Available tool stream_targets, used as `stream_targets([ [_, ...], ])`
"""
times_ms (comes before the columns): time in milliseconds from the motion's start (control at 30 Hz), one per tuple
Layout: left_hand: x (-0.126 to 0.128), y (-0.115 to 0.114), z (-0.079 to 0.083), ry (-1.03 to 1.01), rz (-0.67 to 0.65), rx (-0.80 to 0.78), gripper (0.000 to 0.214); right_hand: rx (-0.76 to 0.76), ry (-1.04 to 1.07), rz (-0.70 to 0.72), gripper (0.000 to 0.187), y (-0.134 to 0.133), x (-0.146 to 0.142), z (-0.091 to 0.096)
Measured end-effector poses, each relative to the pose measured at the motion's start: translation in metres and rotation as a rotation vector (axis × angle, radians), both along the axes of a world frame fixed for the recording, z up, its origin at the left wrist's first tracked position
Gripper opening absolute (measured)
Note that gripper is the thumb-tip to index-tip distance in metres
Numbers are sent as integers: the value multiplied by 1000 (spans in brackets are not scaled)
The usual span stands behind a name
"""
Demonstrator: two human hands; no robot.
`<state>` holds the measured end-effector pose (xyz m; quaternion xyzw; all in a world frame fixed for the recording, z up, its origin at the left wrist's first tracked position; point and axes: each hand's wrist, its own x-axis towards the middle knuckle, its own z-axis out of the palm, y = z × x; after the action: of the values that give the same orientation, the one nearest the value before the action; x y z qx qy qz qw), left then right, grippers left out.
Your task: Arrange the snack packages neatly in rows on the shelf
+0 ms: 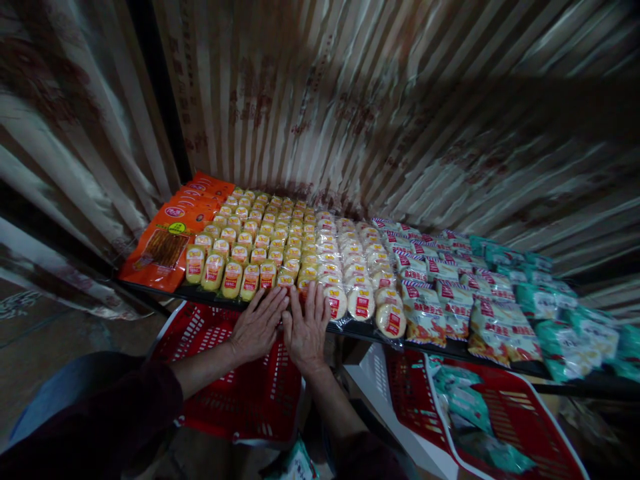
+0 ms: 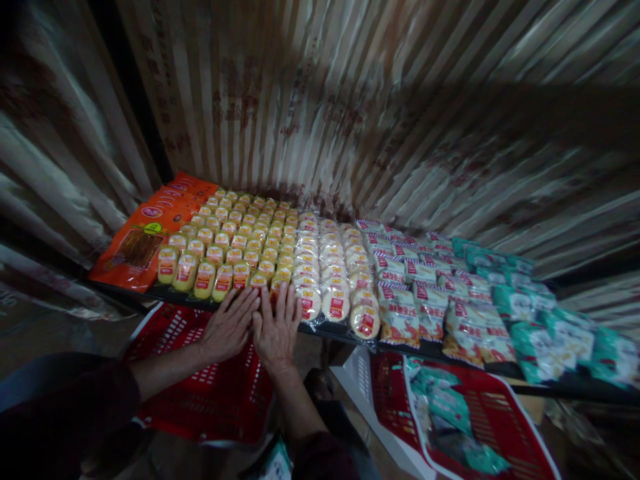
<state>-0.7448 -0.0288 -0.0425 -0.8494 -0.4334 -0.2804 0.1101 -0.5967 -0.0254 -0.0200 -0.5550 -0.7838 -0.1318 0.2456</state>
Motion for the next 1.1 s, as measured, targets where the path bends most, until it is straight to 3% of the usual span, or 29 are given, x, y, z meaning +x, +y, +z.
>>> stream_targets([
  [267,-11,-7,13,17,39,2,59,16,-11,17,57,0,-3,-2],
  [433,-31,-18,21,14,86,-38,65,12,-3,93,54,-4,-14,5],
  [667,-55,-23,18,-1,148,-68,66,-50,-6,152,48,-1,-32,7],
  [1100,-54,-3,10,38,152,-44,57,-19,-37,145,51,7,-37,-1],
])
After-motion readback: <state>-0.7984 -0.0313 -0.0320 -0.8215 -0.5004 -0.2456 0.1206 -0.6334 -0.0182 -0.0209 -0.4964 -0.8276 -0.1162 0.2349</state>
